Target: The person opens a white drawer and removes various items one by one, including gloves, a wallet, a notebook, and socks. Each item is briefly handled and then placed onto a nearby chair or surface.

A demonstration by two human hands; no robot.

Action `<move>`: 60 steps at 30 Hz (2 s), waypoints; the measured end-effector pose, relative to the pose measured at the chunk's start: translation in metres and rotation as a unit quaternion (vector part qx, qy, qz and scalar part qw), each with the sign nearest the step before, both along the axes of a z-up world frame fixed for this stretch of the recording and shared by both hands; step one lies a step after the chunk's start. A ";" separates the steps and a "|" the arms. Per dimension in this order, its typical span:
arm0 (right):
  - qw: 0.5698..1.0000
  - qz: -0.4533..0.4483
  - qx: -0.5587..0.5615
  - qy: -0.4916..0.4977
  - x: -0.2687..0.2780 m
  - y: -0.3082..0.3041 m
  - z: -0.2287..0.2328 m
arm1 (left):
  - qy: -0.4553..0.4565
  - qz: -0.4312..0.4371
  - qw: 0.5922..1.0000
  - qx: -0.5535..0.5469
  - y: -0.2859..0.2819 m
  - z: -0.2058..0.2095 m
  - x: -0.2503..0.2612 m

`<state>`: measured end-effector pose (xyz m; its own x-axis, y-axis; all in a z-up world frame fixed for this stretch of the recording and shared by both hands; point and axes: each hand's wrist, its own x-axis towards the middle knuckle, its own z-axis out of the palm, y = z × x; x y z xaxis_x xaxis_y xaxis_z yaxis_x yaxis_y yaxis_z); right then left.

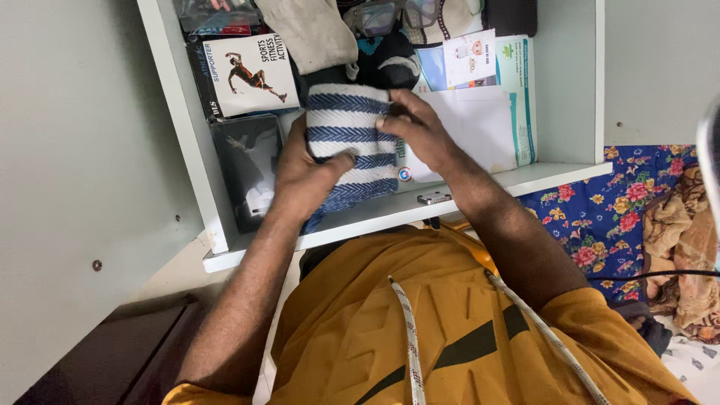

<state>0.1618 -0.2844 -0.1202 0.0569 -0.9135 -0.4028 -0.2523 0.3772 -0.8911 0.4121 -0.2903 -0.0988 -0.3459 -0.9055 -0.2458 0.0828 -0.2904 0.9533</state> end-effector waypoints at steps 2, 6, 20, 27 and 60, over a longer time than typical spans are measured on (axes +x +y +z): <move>0.995 -0.027 -0.017 -0.091 -0.002 0.002 0.004 | 0.035 -0.006 0.999 0.010 -0.003 0.002 0.004; 0.960 -0.001 0.005 -0.279 -0.006 0.005 0.008 | 0.176 -0.010 0.984 0.018 -0.003 0.011 0.010; 0.893 -0.071 0.028 -0.443 -0.036 0.019 -0.020 | 0.291 -0.078 0.943 0.143 0.002 0.010 0.020; 0.911 0.069 -0.001 -0.407 -0.017 0.007 0.036 | 0.217 -0.043 0.974 0.043 0.001 0.024 0.013; 0.951 -0.297 -0.086 -0.032 -0.140 0.363 0.150 | 0.118 -0.460 0.880 0.021 0.163 0.130 -0.243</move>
<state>0.0223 0.0785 0.0301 -0.4698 -0.8444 -0.2577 0.0160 0.2837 -0.9588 0.1690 -0.1277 0.0314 -0.9735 -0.2081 -0.0954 -0.0112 -0.3733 0.9277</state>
